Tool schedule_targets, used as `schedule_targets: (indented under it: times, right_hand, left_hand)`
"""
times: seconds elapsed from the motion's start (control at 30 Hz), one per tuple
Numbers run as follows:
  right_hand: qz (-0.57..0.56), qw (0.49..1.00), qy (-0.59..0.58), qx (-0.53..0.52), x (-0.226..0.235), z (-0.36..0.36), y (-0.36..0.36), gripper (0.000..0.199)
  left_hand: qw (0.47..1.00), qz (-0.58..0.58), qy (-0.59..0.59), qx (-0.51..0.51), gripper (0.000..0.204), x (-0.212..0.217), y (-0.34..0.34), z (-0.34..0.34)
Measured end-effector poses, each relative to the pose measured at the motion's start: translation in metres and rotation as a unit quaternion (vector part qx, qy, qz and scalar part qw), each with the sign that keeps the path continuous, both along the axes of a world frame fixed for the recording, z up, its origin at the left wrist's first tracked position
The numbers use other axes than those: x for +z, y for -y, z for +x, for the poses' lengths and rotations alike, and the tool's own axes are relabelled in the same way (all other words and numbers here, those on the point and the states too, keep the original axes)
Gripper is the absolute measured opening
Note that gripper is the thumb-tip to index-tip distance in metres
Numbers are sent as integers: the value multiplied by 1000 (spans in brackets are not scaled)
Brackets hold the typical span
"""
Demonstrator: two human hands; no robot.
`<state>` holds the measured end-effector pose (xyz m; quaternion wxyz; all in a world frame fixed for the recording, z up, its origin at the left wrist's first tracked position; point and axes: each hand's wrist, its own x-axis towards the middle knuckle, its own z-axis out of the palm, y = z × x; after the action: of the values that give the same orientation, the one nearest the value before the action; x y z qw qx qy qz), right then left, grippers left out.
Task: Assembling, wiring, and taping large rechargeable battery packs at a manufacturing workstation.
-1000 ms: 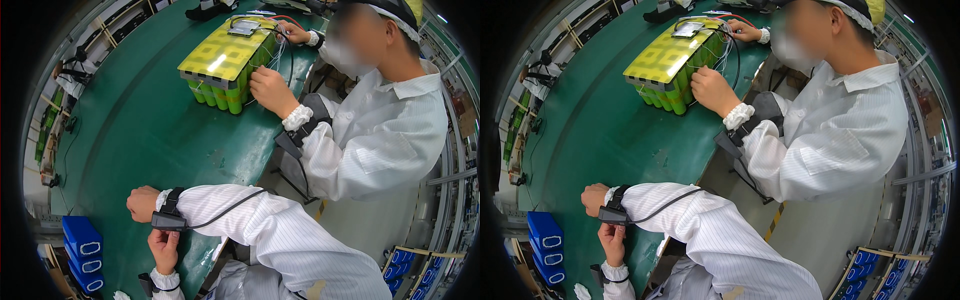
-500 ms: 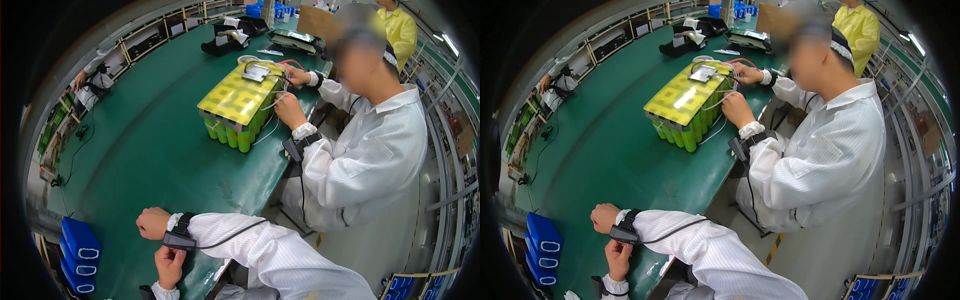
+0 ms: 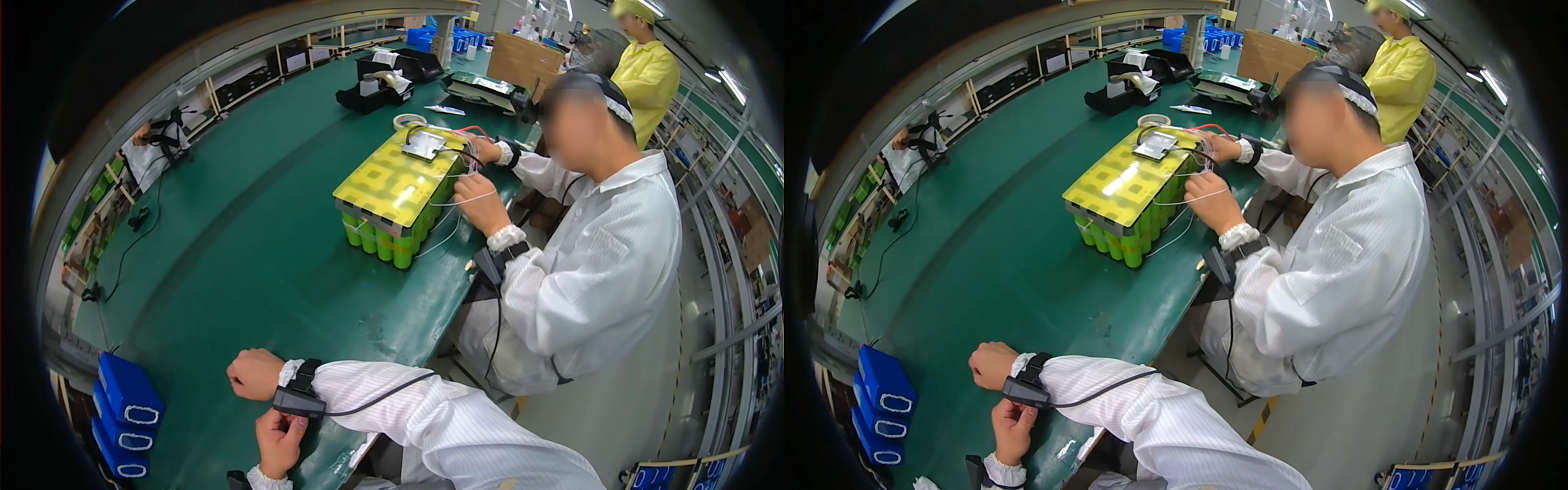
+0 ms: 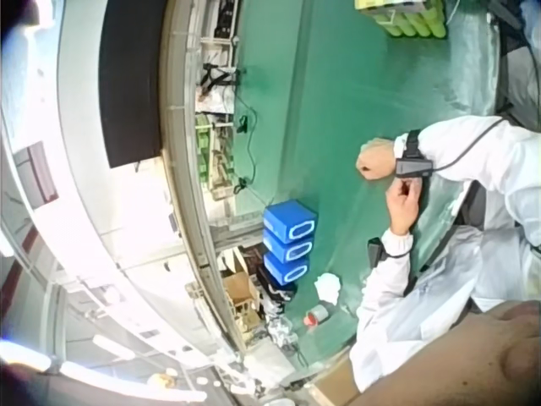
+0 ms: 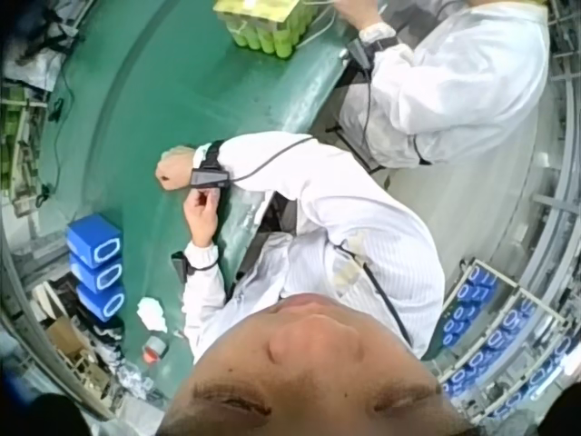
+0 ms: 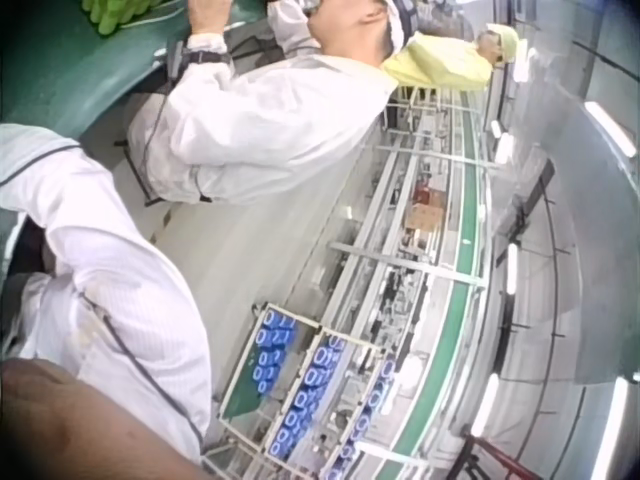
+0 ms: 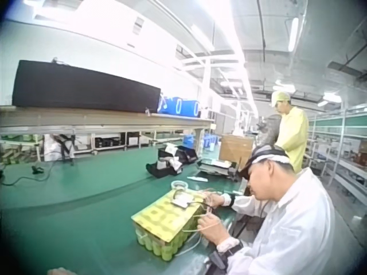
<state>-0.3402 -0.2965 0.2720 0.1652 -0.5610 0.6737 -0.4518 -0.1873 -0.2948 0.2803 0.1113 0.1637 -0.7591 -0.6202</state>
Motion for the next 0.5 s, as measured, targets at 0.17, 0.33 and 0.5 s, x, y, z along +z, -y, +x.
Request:
schedule_targets:
  times: [0.17,0.33,0.5]
  right_hand:
    - [-3,1000,-2,-5,-1,3,2,10]
    - [5,1000,2,-1,2,2,0,10]
    - [-7,1000,-5,1,1,2,0,11]
  left_hand:
    - [1000,13,4,2,10,1,0,0]
    - [1000,-5,-5,-3,9,-3,2,1]
    - [1000,4,-3,-3,9,2,0,-1]
